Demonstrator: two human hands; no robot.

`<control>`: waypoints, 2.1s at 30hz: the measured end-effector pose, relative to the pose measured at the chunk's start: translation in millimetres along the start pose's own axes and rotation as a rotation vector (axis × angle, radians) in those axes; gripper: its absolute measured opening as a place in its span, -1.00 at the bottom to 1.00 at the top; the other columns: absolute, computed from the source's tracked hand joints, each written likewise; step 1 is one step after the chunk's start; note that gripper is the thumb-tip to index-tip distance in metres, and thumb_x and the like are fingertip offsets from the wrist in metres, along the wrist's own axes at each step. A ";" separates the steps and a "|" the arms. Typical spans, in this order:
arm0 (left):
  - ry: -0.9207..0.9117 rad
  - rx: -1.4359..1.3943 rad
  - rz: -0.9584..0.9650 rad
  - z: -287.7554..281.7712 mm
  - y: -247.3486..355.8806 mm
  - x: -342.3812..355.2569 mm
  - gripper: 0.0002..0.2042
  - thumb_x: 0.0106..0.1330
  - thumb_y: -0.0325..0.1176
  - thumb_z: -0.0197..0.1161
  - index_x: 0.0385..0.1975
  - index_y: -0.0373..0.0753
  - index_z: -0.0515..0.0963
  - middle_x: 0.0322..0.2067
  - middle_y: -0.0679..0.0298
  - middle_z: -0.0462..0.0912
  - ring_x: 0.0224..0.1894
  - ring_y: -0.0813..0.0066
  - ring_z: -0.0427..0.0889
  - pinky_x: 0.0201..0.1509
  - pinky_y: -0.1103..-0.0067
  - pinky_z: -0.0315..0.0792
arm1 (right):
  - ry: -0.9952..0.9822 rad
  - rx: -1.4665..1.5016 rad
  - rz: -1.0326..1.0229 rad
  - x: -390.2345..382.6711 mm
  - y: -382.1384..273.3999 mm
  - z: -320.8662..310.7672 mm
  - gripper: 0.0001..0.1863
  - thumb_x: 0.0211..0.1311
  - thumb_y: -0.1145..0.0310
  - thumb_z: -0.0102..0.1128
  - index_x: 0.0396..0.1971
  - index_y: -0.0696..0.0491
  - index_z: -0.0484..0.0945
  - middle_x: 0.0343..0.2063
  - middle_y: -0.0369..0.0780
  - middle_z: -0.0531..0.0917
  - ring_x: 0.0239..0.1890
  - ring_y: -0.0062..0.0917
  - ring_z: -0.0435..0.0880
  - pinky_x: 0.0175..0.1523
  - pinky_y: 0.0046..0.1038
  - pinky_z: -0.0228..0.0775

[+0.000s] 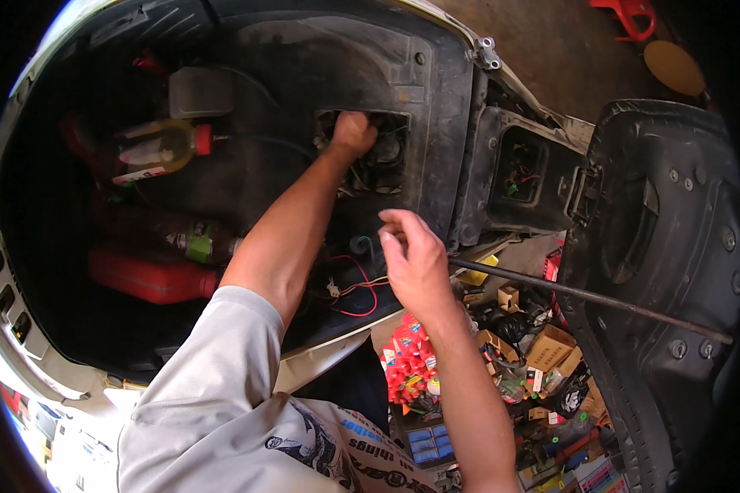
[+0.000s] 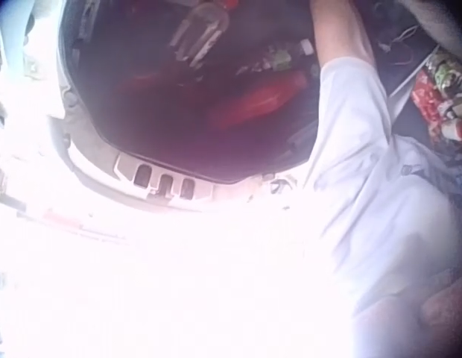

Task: The person is manipulating electrical wires and connectors inside the internal compartment of a scooter.

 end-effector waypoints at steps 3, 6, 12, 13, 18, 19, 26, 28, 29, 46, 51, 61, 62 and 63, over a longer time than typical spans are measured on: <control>-0.005 -0.036 -0.019 -0.5 -1.1 -0.7 -0.65 0.01 -0.23 0.18 -0.27 -0.35 0.57 -0.17 -0.07 0.57 -0.04 0.00 0.52 0.11 0.35 0.36 | -0.042 0.055 0.062 -2.7 2.0 13.3 -0.79 0.16 0.54 0.05 -0.18 0.19 0.49 -0.38 -0.13 0.60 -0.36 -0.46 0.62 -0.22 -0.49 0.44; 0.001 -0.070 -0.045 0.6 -2.7 -0.9 -0.63 -0.05 -0.27 0.18 -0.24 -0.36 0.54 -0.16 -0.11 0.55 -0.04 -0.06 0.48 0.11 0.32 0.34 | -0.077 0.109 0.093 -26.8 3.6 18.0 -0.77 0.16 0.55 0.05 -0.16 0.19 0.47 -0.36 -0.14 0.60 -0.35 -0.47 0.62 -0.21 -0.50 0.44; 0.029 -0.204 0.055 1.9 1.7 1.9 -0.63 0.04 -0.27 0.20 -0.14 -0.26 0.52 -0.07 -0.01 0.53 0.03 -0.04 0.44 0.13 0.33 0.31 | 0.040 0.308 0.225 -107.2 26.6 -4.8 -0.79 0.23 0.60 -0.05 -0.14 0.23 0.44 -0.36 -0.20 0.60 -0.30 -0.57 0.60 -0.14 -0.54 0.46; 0.115 -0.201 0.104 -2.4 4.1 2.0 -0.63 0.08 -0.22 0.20 -0.12 -0.24 0.51 -0.06 0.01 0.53 0.04 -0.02 0.43 0.13 0.34 0.31 | 0.142 0.351 0.240 -120.9 33.7 -12.3 -0.80 0.22 0.60 -0.03 -0.16 0.22 0.45 -0.34 -0.20 0.60 -0.31 -0.56 0.60 -0.16 -0.54 0.46; 0.172 -0.155 0.161 -10.1 10.7 6.1 -0.57 0.16 -0.09 0.20 -0.05 -0.22 0.50 -0.03 0.03 0.53 0.07 0.01 0.43 0.14 0.37 0.29 | 0.281 0.518 0.445 -183.3 80.6 -22.2 -0.82 0.28 0.57 -0.08 -0.16 0.21 0.44 -0.35 -0.22 0.57 -0.32 -0.63 0.56 -0.15 -0.58 0.44; 0.107 -0.180 0.068 -7.6 7.3 6.9 -0.57 0.16 -0.09 0.19 -0.04 -0.22 0.49 0.00 0.03 0.51 0.08 0.01 0.42 0.15 0.35 0.29 | 0.291 0.518 0.449 -193.5 89.3 -20.7 -0.82 0.28 0.57 -0.08 -0.16 0.21 0.44 -0.35 -0.22 0.57 -0.32 -0.63 0.56 -0.15 -0.58 0.44; -0.011 -0.214 -0.065 -3.1 6.6 10.7 -0.58 0.16 -0.12 0.20 -0.04 -0.21 0.50 -0.02 0.01 0.52 0.06 -0.01 0.43 0.13 0.33 0.30 | 0.262 0.510 0.674 -238.0 127.9 0.7 -0.84 0.28 0.55 -0.04 -0.17 0.22 0.45 -0.36 -0.23 0.57 -0.34 -0.66 0.56 -0.20 -0.62 0.44; 0.011 -0.221 -0.049 -5.9 5.5 9.3 -0.58 0.15 -0.12 0.21 -0.05 -0.22 0.50 -0.03 0.01 0.53 0.06 -0.01 0.44 0.12 0.33 0.31 | 0.258 0.516 0.602 -229.4 119.7 -0.3 -0.84 0.28 0.56 -0.04 -0.17 0.22 0.45 -0.36 -0.23 0.57 -0.34 -0.65 0.57 -0.20 -0.62 0.44; 0.029 -0.252 -0.063 -6.2 4.9 7.6 -0.59 0.14 -0.14 0.22 -0.05 -0.22 0.50 -0.03 0.00 0.53 0.06 -0.01 0.44 0.12 0.33 0.31 | 0.280 0.507 0.590 -223.1 113.9 -2.9 -0.84 0.28 0.56 -0.04 -0.17 0.22 0.45 -0.37 -0.24 0.57 -0.34 -0.65 0.57 -0.19 -0.62 0.45; -0.124 -0.267 -0.159 -10.6 12.8 -2.2 -0.66 0.19 -0.25 0.18 -0.12 -0.33 0.53 -0.11 -0.09 0.55 0.03 0.02 0.48 0.11 0.35 0.34 | 0.121 0.050 0.020 69.4 35.2 15.1 -0.69 0.10 0.56 0.03 -0.10 0.23 0.44 -0.26 -0.05 0.56 -0.24 -0.30 0.61 -0.10 -0.37 0.45; -0.100 -0.284 -0.153 -8.8 8.8 -3.8 -0.67 0.15 -0.22 0.21 -0.19 -0.33 0.55 -0.15 -0.08 0.57 -0.03 0.00 0.52 0.06 0.34 0.38 | 0.216 -0.796 -0.341 104.1 19.0 24.1 -0.57 -0.03 0.61 0.06 -0.04 0.27 0.43 -0.15 -0.01 0.50 -0.22 -0.21 0.57 -0.01 -0.27 0.38; -0.082 -0.470 -0.181 -1.5 6.1 -5.5 -0.73 0.04 -0.31 0.26 -0.25 -0.27 0.57 -0.14 -0.08 0.55 -0.06 -0.02 0.52 0.02 0.30 0.43 | -0.302 -1.289 0.047 172.2 28.5 41.1 -0.58 0.16 0.38 -0.06 0.05 0.11 0.42 -0.13 -0.08 0.61 -0.07 -0.29 0.61 -0.02 -0.33 0.46; -0.018 -0.553 -0.149 -4.4 8.4 -6.6 -0.73 0.00 -0.42 0.26 -0.23 -0.23 0.55 -0.15 -0.06 0.55 -0.05 -0.04 0.50 0.03 0.29 0.41 | -0.307 -1.307 0.058 176.1 28.1 40.9 -0.61 0.16 0.37 -0.06 0.01 0.10 0.44 -0.13 -0.09 0.61 -0.06 -0.29 0.61 -0.02 -0.32 0.45; -0.012 -0.546 -0.172 -4.7 7.1 -7.8 -0.73 0.00 -0.42 0.26 -0.23 -0.23 0.55 -0.15 -0.06 0.55 -0.05 -0.04 0.50 0.03 0.29 0.41 | -0.305 -1.336 0.074 179.4 28.3 40.7 -0.63 0.16 0.36 -0.06 -0.02 0.09 0.47 -0.13 -0.10 0.62 -0.06 -0.28 0.61 -0.02 -0.31 0.45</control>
Point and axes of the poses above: each hand's wrist, its own x-axis towards the middle knuckle, its own z-axis out of the palm, y = z × x, the point moved 5 cm from there along x, towards the middle knuckle
